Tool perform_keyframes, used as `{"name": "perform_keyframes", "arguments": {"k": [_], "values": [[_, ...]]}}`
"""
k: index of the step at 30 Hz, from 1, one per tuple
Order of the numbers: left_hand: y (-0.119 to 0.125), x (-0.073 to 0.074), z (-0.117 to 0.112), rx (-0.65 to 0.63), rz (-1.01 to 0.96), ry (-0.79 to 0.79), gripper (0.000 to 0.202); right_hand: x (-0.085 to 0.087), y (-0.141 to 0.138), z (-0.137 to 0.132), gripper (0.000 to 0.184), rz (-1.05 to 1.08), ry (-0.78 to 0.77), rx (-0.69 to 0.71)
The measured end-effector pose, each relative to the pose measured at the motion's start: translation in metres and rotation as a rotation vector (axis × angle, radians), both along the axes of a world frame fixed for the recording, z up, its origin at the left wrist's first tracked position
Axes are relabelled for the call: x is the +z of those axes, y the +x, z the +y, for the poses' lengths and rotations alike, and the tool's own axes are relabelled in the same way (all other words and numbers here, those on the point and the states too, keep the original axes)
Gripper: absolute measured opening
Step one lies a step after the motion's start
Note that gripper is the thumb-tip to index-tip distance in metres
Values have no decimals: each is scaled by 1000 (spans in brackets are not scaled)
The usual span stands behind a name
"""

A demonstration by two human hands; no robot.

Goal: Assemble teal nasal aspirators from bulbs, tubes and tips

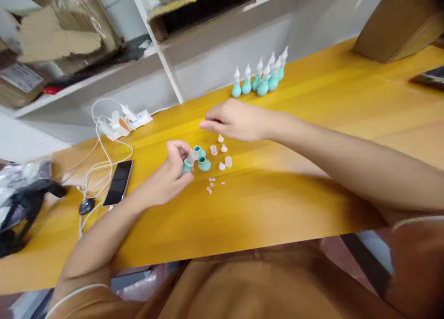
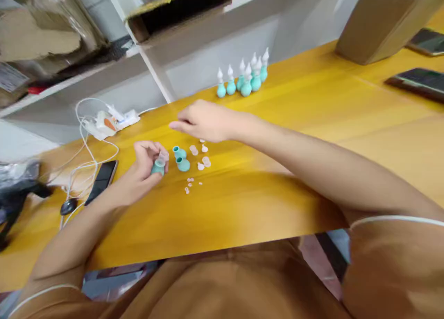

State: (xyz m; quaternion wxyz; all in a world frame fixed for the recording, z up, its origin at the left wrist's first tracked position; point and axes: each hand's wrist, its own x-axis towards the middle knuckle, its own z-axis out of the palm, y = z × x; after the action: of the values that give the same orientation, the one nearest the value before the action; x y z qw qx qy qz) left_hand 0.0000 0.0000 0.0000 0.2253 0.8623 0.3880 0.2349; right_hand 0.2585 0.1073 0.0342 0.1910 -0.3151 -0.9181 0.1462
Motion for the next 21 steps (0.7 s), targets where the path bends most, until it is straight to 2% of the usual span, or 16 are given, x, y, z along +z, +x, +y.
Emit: {"name": "perform_keyframes", "arguments": {"k": [3,7,10,12,14,17,19,21], "values": [[-5,2,6,-73,2,-37,41,0,-10,-31,63,-151,-93,138],[-5,-2,7,-83,-61,-141,45,-8,-21,-50,64,-248,-10,152],[0,-2,7,17,-181,-167,54,-14,-25,-47,62,-147,-4,171],[4,2,9,71,-278,-160,54,-18,-24,-42,64,23,-64,225],[7,9,12,80,-373,-172,48,-21,-24,-37,69,216,-181,302],[6,15,13,65,-491,-269,45,-28,-27,-36,73,401,-478,460],[4,13,15,46,-554,-376,46,-32,-30,-35,76,517,-678,575],[0,6,21,28,-614,-450,47,-33,-31,-32,77,642,-781,661]]}}
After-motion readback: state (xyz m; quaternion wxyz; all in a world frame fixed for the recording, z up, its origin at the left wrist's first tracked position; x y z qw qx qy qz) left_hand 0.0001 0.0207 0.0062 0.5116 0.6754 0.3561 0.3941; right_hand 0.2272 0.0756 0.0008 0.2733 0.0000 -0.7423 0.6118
